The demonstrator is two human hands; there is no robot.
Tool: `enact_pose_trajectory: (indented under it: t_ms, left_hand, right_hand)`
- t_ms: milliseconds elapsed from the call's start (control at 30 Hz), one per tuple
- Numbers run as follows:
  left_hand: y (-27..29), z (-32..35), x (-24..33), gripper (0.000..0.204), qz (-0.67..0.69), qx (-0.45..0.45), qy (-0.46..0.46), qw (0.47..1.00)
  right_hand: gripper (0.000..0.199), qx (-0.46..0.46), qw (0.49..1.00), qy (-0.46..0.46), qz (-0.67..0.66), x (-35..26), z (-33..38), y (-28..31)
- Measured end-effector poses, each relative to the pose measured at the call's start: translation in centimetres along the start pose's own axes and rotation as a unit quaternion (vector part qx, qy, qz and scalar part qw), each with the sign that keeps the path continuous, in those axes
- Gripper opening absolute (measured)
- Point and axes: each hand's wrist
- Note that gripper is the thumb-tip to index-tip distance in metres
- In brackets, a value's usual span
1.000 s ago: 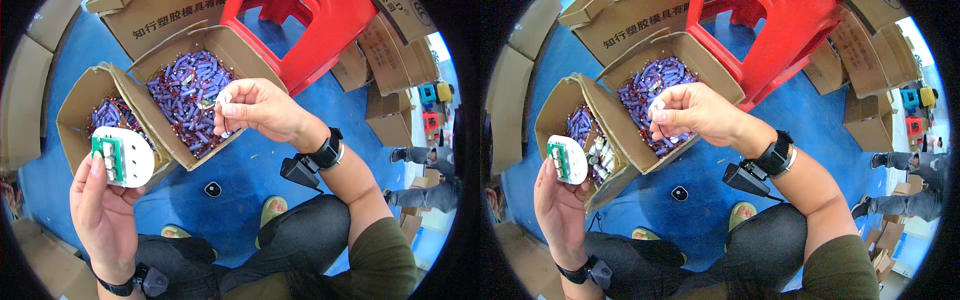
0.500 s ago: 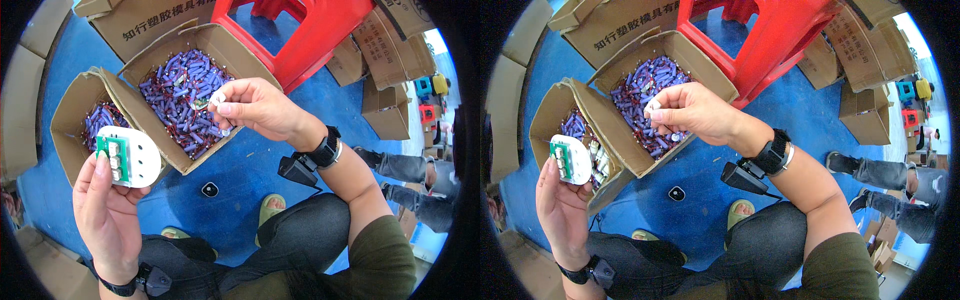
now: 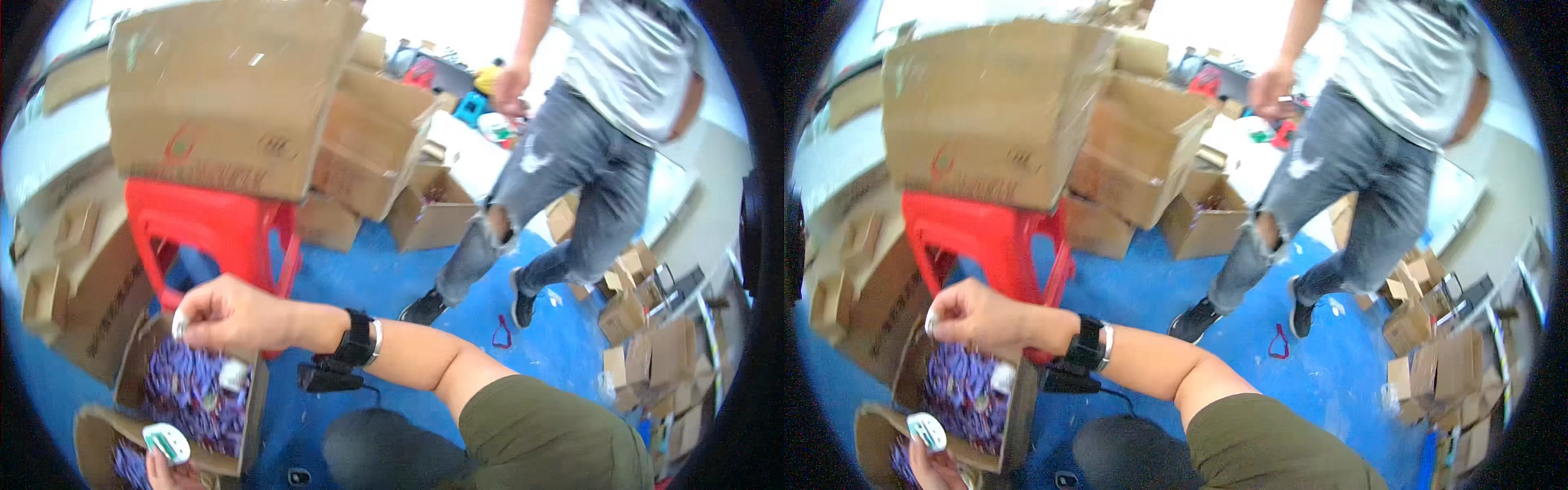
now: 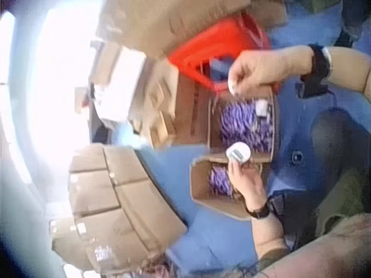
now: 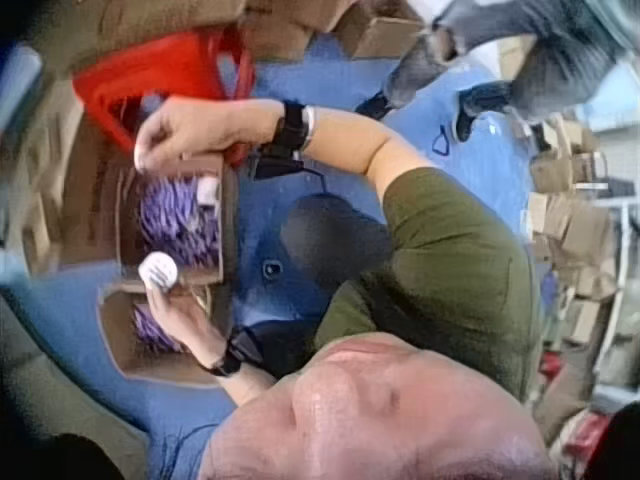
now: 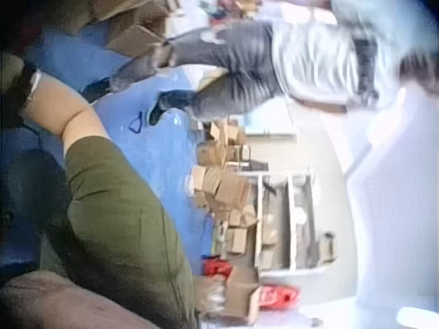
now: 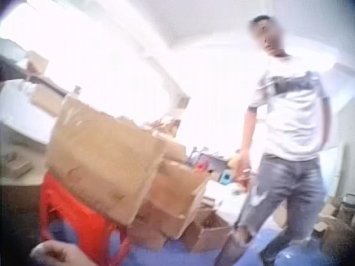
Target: The user is welding wires to batteries and assembling small circuit boards for battery packs.
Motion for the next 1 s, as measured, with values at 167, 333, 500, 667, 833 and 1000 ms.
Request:
enact_pose_trajectory:
  t_ms: [167,333,500,667,833,1000]
  left_hand:
    - [-0.7,-2.1,-1.9,0.026,0.014,-0.007,0.032,0.999]
    - [-0.4,-1.9,-1.3,0.030,0.033,-0.025,0.049,0.998]
    - [0.1,-1.4,-0.3,0.029,0.096,-0.045,0.032,0.994]
    - [-0.4,0.5,0.6,0.024,0.112,-0.045,0.028,0.992]
    - [-0.3,0.6,0.4,0.023,0.097,-0.027,0.022,0.995]
    - [-1.0,0.5,0.0,0.024,0.078,-0.011,0.028,0.997]
  right_hand:
    - [0.011,-0.021,1.000,0.012,0.010,-7.7,2.2,0.3]
    - [0.007,-0.100,0.994,0.007,-0.047,-6.9,4.5,-4.9]
    - [0.008,-0.132,0.983,-0.056,-0.115,0.2,5.1,-10.8]
    - [0.011,-0.013,0.992,-0.126,-0.024,7.9,5.6,-10.5]
    - [0.012,0.055,0.995,-0.087,0.012,10.5,4.4,-10.0]
    - [0.010,0.053,0.994,-0.094,0.020,10.9,4.2,-9.7]
Point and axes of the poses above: each hand's wrist, its own z-axis away from the middle knuckle, its own y-axis out of the back of the hand, x = y × z, and after that the axes turned 12 degrees about x, right-handed
